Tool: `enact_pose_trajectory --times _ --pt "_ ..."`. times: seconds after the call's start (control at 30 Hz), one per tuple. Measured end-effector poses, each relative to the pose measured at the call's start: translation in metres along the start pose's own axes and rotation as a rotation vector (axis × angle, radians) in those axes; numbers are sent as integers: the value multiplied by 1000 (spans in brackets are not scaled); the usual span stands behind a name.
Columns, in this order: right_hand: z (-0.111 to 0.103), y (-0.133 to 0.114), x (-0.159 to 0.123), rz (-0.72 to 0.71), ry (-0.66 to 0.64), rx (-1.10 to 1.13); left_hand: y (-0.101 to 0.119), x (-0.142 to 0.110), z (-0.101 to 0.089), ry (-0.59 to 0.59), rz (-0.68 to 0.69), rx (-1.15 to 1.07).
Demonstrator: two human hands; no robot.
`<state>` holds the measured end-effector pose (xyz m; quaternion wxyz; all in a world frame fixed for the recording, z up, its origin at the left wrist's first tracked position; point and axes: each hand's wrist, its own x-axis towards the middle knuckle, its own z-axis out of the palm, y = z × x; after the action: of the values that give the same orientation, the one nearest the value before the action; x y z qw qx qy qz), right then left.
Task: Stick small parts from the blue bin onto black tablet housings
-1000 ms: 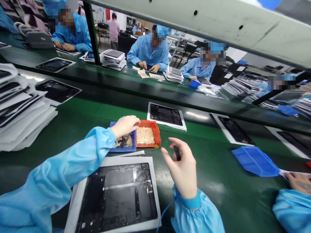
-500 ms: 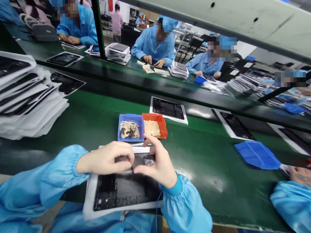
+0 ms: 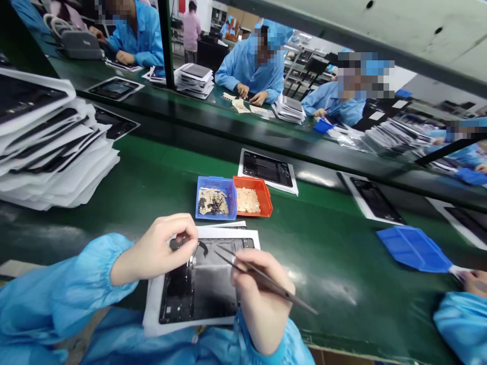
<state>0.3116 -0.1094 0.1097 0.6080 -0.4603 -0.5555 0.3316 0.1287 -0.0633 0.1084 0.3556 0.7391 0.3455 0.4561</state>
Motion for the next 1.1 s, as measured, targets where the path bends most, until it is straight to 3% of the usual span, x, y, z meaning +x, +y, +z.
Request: enact_pose_trajectory --times 0.1,0.33,0.57,0.87,0.97,1.1 --pt "9 -4 -10 48 36 -83 0 0 0 18 19 46" --pt "12 3 -23 1 64 -317 -2 2 -2 59 60 163" --pt "15 17 -9 -44 64 -130 -2 1 -2 11 -11 34" --pt "17 27 1 100 -22 -11 -6 3 -1 -46 -68 29" --pt "14 28 4 71 -1 6 -17 6 -9 -63 -45 225" --pt "2 36 8 81 4 -61 -55 5 -26 -165 -137 542"
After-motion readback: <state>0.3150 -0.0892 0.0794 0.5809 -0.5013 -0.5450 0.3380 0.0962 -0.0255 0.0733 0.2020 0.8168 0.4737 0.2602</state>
